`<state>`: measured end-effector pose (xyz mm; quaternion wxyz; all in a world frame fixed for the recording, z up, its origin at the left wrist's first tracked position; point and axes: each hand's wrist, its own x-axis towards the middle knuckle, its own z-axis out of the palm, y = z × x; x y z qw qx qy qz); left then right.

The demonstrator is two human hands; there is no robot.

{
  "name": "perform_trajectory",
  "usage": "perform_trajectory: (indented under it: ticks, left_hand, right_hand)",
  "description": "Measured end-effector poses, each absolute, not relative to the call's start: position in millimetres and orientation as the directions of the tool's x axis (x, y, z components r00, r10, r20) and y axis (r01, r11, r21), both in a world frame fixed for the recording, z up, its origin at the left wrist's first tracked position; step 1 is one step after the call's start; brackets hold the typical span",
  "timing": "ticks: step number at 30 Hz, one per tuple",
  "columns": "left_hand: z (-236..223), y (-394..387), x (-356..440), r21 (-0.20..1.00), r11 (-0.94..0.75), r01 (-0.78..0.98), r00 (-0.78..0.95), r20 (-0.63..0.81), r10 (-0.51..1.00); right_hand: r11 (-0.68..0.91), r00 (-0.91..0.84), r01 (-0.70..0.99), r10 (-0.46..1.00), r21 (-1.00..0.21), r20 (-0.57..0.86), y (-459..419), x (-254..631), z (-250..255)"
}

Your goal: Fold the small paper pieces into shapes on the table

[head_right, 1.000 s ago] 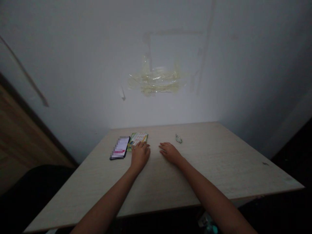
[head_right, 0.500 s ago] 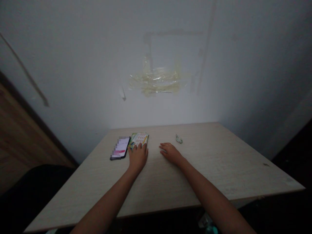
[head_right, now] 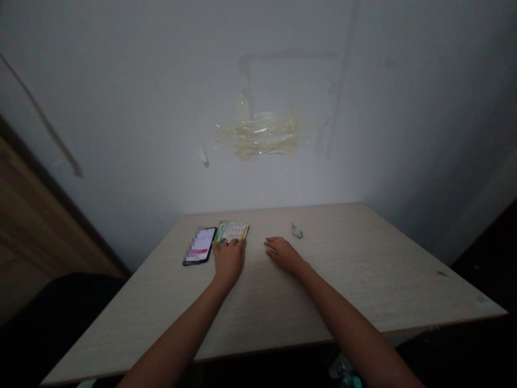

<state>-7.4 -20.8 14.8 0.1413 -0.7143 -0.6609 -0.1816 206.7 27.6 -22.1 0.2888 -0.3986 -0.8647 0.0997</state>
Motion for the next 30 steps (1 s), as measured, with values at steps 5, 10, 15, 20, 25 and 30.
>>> perform_trajectory:
  ticks: [5, 10, 15, 20, 25, 30]
  left_hand:
    - [18.2, -20.3, -7.7, 0.056, -0.109, 0.992, 0.075, 0.428, 0.901]
    - [20.2, -19.8, -7.8, 0.101, -0.122, 0.987, 0.07, 0.408, 0.91]
    - [21.1, -19.2, -8.1, 0.087, -0.117, 0.989, 0.071, 0.418, 0.906]
    - [20.0, -18.8, -8.0, 0.076, -0.131, 0.989, 0.084, 0.446, 0.891]
    - [21.4, -20.2, -6.8, 0.093, -0.128, 0.987, 0.072, 0.457, 0.886]
    - [23.2, -21.1, -3.2, 0.139, -0.147, 0.979, 0.068, 0.462, 0.884]
  right_hand:
    - [0.658, -0.516, 0.634, 0.752, -0.407, 0.41, 26.6, 206.5, -20.1]
    - [0.656, -0.51, 0.633, 0.753, -0.411, 0.416, 24.6, 206.2, -18.3]
    - [0.657, -0.513, 0.634, 0.752, -0.408, 0.413, 24.8, 206.5, -19.1]
    - [0.657, -0.519, 0.633, 0.753, -0.411, 0.405, 25.8, 206.6, -19.7]
    - [0.665, -0.52, 0.629, 0.745, -0.403, 0.418, 27.2, 206.8, -21.3]
    - [0.656, -0.507, 0.627, 0.753, -0.421, 0.419, 25.1, 206.5, -21.2]
